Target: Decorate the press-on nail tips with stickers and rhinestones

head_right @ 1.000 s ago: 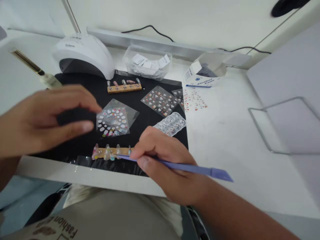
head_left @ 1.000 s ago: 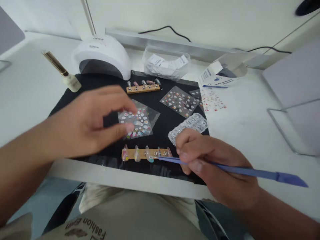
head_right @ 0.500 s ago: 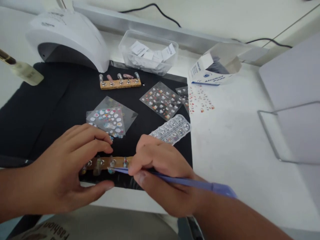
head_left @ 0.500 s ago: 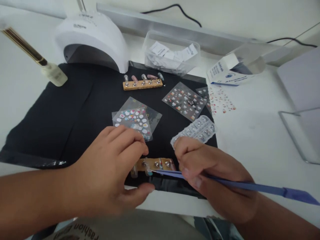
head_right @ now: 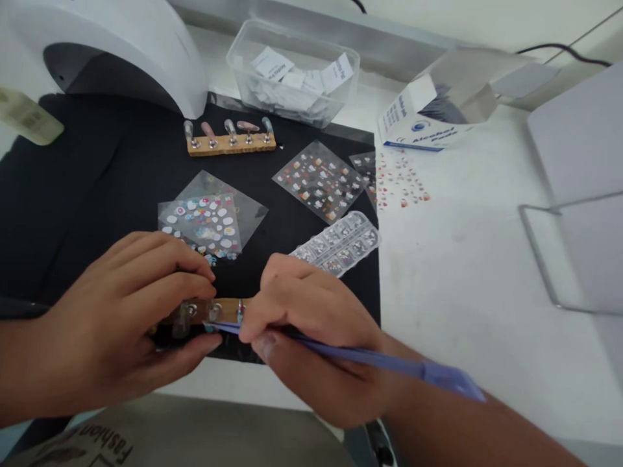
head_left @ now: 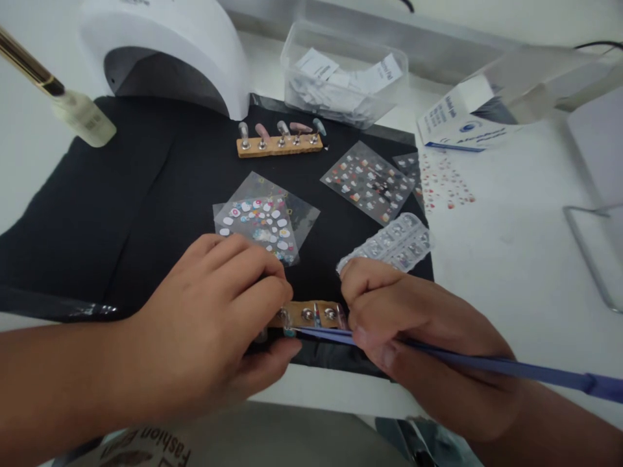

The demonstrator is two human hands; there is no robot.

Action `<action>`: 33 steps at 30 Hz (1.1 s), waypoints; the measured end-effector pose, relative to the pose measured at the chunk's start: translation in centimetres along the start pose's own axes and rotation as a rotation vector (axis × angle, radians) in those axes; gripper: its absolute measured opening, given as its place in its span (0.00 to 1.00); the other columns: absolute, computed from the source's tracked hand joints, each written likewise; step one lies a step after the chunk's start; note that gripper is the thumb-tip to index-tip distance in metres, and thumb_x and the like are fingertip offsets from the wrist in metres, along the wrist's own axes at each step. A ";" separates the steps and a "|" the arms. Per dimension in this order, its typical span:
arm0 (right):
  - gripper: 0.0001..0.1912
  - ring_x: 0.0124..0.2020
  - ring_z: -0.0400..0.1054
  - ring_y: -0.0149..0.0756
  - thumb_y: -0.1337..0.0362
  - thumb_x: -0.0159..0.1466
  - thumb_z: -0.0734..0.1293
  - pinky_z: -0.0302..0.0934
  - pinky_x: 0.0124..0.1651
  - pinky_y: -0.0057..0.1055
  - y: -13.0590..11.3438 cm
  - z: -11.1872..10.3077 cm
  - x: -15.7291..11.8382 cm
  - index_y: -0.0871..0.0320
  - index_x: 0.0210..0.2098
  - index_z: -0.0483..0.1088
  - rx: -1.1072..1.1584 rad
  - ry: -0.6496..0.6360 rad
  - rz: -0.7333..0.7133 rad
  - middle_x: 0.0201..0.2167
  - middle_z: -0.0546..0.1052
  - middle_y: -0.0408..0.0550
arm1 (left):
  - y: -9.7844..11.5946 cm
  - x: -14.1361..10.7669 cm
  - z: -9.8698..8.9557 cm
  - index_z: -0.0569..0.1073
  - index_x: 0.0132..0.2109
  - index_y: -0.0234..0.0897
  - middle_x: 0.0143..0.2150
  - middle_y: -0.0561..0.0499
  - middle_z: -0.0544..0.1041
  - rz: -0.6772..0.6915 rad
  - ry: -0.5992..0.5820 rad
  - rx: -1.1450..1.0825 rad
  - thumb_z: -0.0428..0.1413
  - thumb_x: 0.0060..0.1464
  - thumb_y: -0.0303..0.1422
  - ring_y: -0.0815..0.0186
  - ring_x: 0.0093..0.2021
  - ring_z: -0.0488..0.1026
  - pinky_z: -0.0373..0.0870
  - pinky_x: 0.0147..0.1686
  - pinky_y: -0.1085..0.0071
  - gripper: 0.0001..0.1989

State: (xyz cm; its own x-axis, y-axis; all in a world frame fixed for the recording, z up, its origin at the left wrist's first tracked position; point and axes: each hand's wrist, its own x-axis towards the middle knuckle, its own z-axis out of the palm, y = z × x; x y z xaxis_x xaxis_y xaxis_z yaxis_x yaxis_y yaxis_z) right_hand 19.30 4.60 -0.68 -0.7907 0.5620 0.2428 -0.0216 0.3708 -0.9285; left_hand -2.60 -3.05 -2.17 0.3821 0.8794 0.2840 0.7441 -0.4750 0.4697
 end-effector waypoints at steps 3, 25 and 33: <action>0.08 0.28 0.62 0.34 0.72 0.64 0.63 0.58 0.32 0.34 0.0 0.0 0.1 0.54 0.32 0.68 0.004 -0.001 -0.009 0.22 0.66 0.41 | 0.0 0.1 -0.1 0.71 0.40 0.37 0.41 0.48 0.77 0.010 0.002 -0.001 0.58 0.59 0.34 0.55 0.42 0.70 0.63 0.40 0.55 0.05; 0.08 0.29 0.61 0.33 0.73 0.65 0.62 0.58 0.32 0.32 0.2 0.0 0.2 0.55 0.32 0.67 -0.017 -0.021 -0.012 0.22 0.67 0.40 | -0.1 -0.1 -0.2 0.71 0.40 0.37 0.41 0.49 0.77 0.021 -0.002 -0.005 0.60 0.57 0.32 0.55 0.41 0.71 0.63 0.39 0.55 0.06; 0.10 0.30 0.60 0.29 0.78 0.63 0.59 0.57 0.34 0.31 0.0 0.0 0.1 0.57 0.33 0.65 -0.028 -0.045 -0.017 0.23 0.66 0.39 | -0.1 0.1 -0.1 0.71 0.40 0.37 0.40 0.49 0.77 0.031 0.015 -0.010 0.59 0.57 0.32 0.55 0.41 0.70 0.65 0.39 0.55 0.06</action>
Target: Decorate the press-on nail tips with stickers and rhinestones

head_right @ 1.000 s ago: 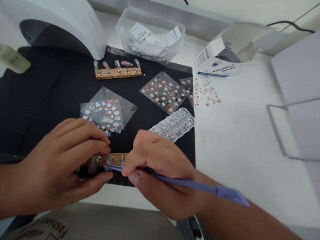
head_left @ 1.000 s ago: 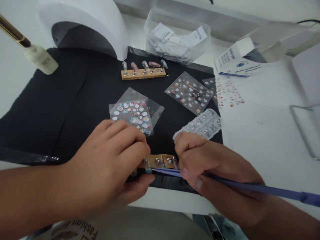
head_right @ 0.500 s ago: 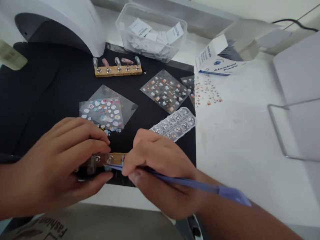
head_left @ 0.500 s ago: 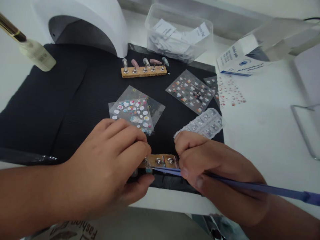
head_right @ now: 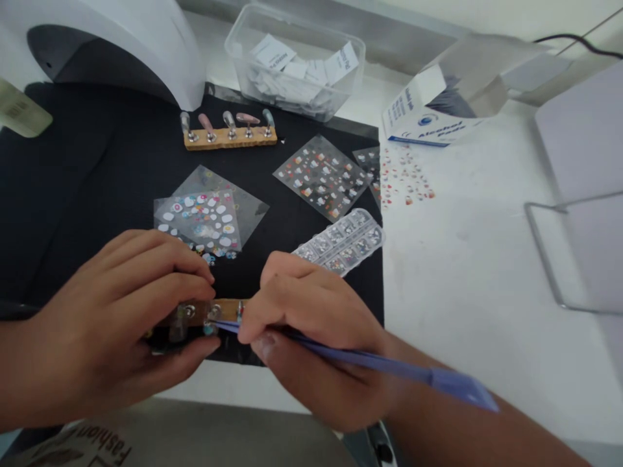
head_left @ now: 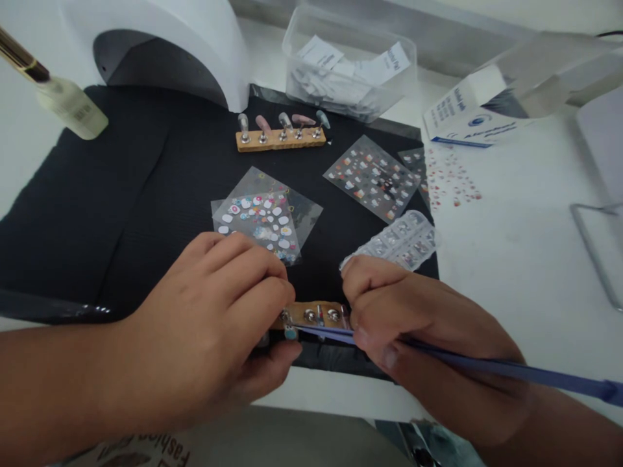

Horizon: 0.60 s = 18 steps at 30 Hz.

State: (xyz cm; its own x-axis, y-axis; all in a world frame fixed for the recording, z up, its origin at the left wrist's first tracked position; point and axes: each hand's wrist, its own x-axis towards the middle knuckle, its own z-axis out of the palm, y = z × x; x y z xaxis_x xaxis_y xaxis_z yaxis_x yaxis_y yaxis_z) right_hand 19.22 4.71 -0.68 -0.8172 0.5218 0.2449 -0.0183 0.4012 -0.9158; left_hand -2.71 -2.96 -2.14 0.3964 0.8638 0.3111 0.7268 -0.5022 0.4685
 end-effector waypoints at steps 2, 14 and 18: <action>0.11 0.30 0.60 0.29 0.78 0.62 0.60 0.57 0.34 0.31 -0.1 -0.1 0.0 0.57 0.34 0.66 -0.013 0.006 0.009 0.24 0.67 0.39 | 0.0 0.0 0.0 0.71 0.41 0.37 0.40 0.50 0.77 -0.003 -0.004 0.000 0.59 0.58 0.32 0.56 0.41 0.70 0.65 0.39 0.55 0.06; 0.08 0.30 0.63 0.30 0.75 0.62 0.62 0.59 0.32 0.31 -0.1 0.0 -0.3 0.57 0.36 0.69 -0.018 0.024 -0.010 0.26 0.70 0.41 | -0.1 0.2 0.1 0.71 0.40 0.37 0.40 0.49 0.77 0.002 0.000 0.000 0.59 0.58 0.32 0.56 0.41 0.70 0.65 0.39 0.55 0.06; 0.10 0.30 0.63 0.31 0.77 0.63 0.61 0.61 0.33 0.32 -0.6 0.2 -0.6 0.57 0.36 0.69 -0.129 0.012 -0.008 0.27 0.72 0.42 | 0.0 0.1 0.1 0.71 0.40 0.36 0.40 0.49 0.77 0.013 0.013 0.010 0.58 0.58 0.32 0.56 0.40 0.70 0.65 0.38 0.54 0.05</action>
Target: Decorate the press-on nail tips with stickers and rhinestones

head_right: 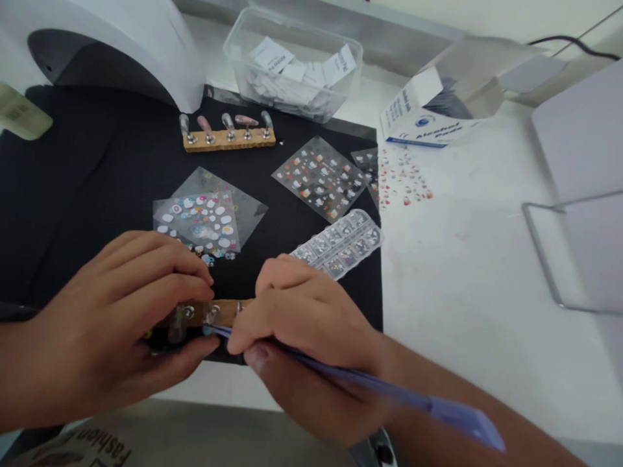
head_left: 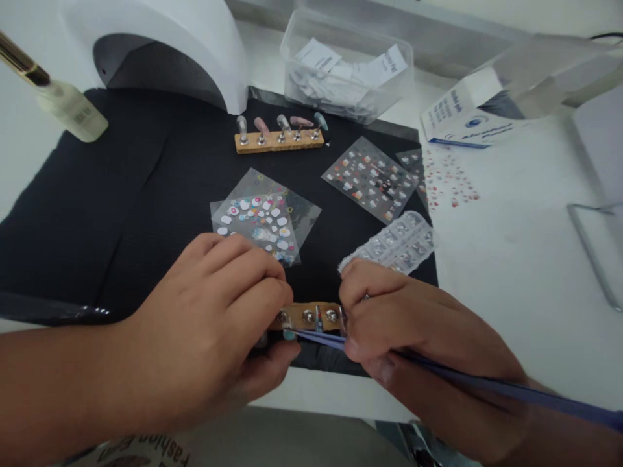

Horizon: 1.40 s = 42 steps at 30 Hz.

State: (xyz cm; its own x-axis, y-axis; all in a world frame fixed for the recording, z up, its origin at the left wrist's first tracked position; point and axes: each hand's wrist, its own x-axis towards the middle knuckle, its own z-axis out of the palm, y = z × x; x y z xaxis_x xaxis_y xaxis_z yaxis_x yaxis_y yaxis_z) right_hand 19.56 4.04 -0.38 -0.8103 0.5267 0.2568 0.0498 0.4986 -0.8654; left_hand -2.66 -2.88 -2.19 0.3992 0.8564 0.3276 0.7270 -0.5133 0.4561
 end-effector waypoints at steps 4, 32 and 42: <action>0.10 0.30 0.64 0.31 0.77 0.63 0.61 0.62 0.34 0.33 0.1 0.0 0.1 0.57 0.37 0.69 -0.029 -0.015 -0.060 0.26 0.73 0.42 | 0.0 0.0 -0.1 0.71 0.40 0.36 0.39 0.49 0.77 0.003 0.003 0.002 0.58 0.58 0.31 0.56 0.39 0.71 0.65 0.37 0.55 0.05; 0.07 0.28 0.70 0.38 0.69 0.68 0.57 0.68 0.37 0.40 -0.9 0.0 0.0 0.53 0.39 0.66 -0.307 -0.075 -0.184 0.25 0.74 0.45 | 0.2 0.0 -0.1 0.72 0.39 0.36 0.39 0.49 0.78 -0.011 0.014 0.003 0.58 0.58 0.31 0.55 0.40 0.71 0.64 0.39 0.54 0.03; 0.08 0.33 0.74 0.36 0.74 0.66 0.63 0.72 0.43 0.37 -2.2 -0.3 -0.4 0.54 0.36 0.68 -0.242 -0.013 0.009 0.27 0.75 0.44 | 0.0 -0.1 -0.1 0.72 0.40 0.36 0.39 0.50 0.78 -0.007 0.006 -0.002 0.60 0.57 0.31 0.55 0.40 0.71 0.65 0.38 0.54 0.05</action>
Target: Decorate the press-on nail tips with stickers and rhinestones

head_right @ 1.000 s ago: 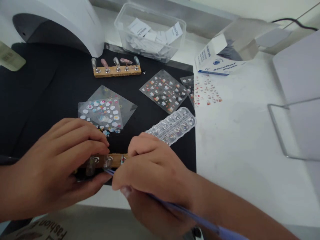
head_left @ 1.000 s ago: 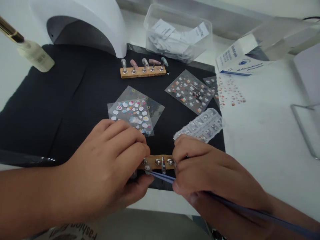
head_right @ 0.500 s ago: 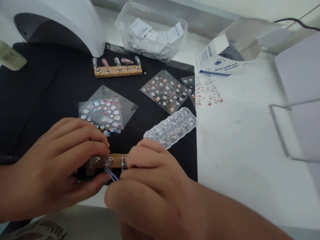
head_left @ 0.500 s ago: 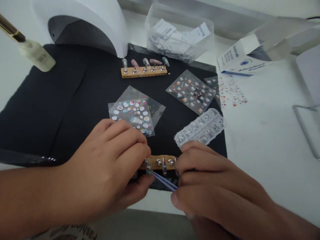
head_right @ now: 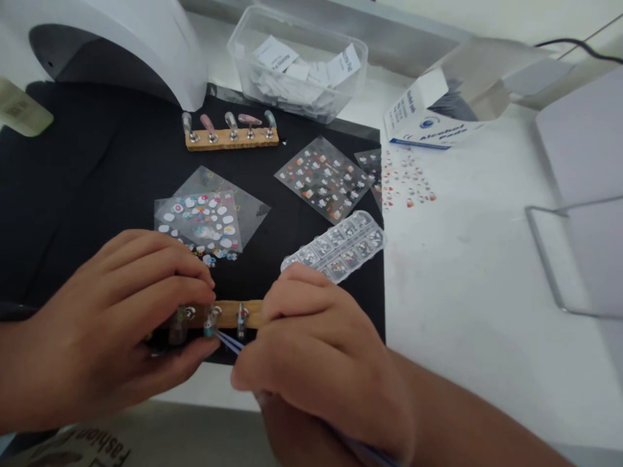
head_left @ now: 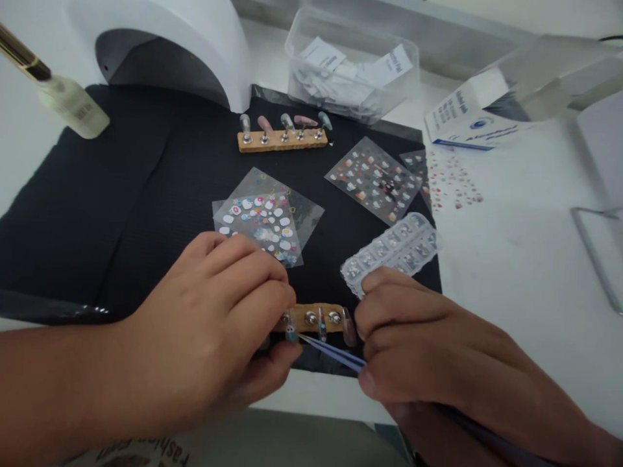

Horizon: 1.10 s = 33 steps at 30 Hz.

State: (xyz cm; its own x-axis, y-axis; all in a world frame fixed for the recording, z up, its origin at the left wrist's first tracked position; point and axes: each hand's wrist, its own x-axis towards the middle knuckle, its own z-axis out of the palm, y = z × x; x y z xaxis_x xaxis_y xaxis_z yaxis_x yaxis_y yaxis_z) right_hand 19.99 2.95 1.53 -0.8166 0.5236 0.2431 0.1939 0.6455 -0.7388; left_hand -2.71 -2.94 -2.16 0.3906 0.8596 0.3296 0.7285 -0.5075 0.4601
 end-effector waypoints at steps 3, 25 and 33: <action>0.08 0.35 0.75 0.38 0.73 0.65 0.64 0.73 0.45 0.38 -0.2 -0.1 -0.5 0.53 0.36 0.69 -0.056 0.018 0.038 0.29 0.77 0.45 | 0.0 0.0 0.0 0.72 0.39 0.36 0.39 0.50 0.78 0.003 -0.006 -0.001 0.59 0.57 0.31 0.55 0.40 0.72 0.65 0.38 0.53 0.04; 0.06 0.34 0.74 0.36 0.68 0.68 0.65 0.71 0.50 0.39 0.6 0.1 -1.5 0.50 0.35 0.71 -0.133 -0.029 -0.044 0.27 0.77 0.41 | 0.0 -0.1 -0.1 0.71 0.40 0.38 0.39 0.48 0.78 0.010 -0.015 -0.004 0.57 0.60 0.32 0.55 0.41 0.72 0.64 0.39 0.52 0.04; 0.13 0.31 0.71 0.37 0.68 0.71 0.61 0.73 0.43 0.40 -0.7 0.6 -1.8 0.51 0.32 0.71 -0.349 -0.024 -0.108 0.26 0.77 0.43 | -0.1 0.0 0.0 0.71 0.40 0.37 0.40 0.49 0.78 0.000 -0.018 -0.008 0.58 0.59 0.32 0.56 0.41 0.72 0.64 0.39 0.54 0.05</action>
State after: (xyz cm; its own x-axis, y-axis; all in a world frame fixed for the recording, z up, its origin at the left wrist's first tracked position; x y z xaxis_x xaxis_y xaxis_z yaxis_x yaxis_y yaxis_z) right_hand 21.00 1.23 1.18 -0.8543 0.4312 0.2903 0.2760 0.8495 -0.4496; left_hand -2.76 -2.91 -2.24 0.4011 0.8604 0.3144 0.7242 -0.5080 0.4664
